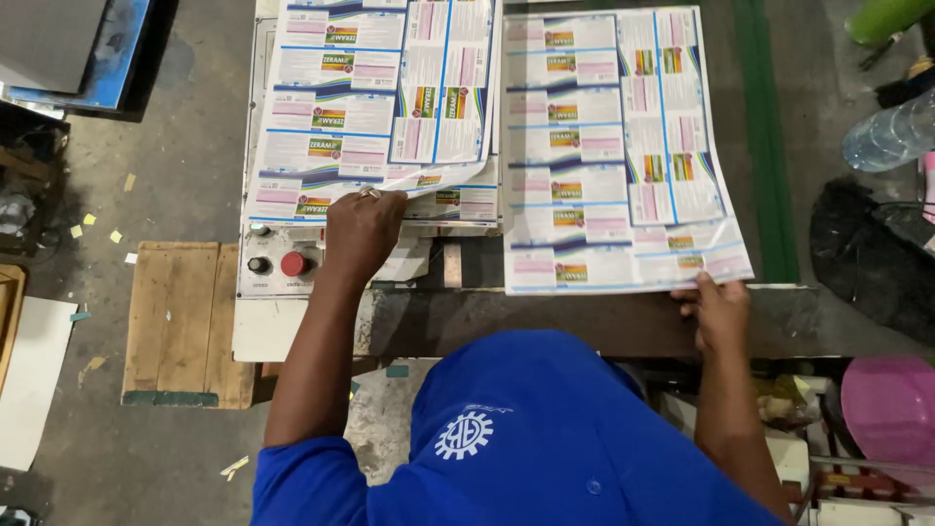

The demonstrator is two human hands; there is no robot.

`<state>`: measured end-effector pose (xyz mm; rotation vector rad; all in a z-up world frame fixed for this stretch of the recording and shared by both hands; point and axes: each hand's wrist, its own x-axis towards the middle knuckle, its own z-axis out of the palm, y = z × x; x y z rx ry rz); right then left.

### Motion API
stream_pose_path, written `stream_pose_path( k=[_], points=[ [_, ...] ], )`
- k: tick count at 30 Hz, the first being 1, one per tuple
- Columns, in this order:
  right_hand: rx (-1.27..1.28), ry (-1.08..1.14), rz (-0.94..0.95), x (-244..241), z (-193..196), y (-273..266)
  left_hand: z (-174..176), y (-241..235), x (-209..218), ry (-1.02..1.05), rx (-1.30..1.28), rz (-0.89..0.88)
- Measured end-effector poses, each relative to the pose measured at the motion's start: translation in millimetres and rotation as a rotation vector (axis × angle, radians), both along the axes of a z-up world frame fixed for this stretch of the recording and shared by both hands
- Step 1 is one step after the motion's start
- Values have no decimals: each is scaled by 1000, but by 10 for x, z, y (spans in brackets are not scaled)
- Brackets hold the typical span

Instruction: Organizing and stacking printed paper sheets onto a machine's conveyor belt.

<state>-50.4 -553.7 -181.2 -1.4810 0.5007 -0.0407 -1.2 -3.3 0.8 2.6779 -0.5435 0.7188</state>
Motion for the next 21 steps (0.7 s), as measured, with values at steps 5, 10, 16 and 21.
stream_pose_path(
  k=[5, 10, 16, 21],
  points=[
    [-48, -33, 27, 636, 24, 139, 58, 53, -26, 89, 22, -24],
    [-9, 22, 61, 780, 75, 197, 102, 140, -134, 129, -31, -98],
    [46, 128, 111, 437, 42, 614, -141, -207, -249, -197, -130, 100],
    [58, 34, 458, 264, 554, 1411, -365, -1076, -343, -92, -142, -277]
  ],
)
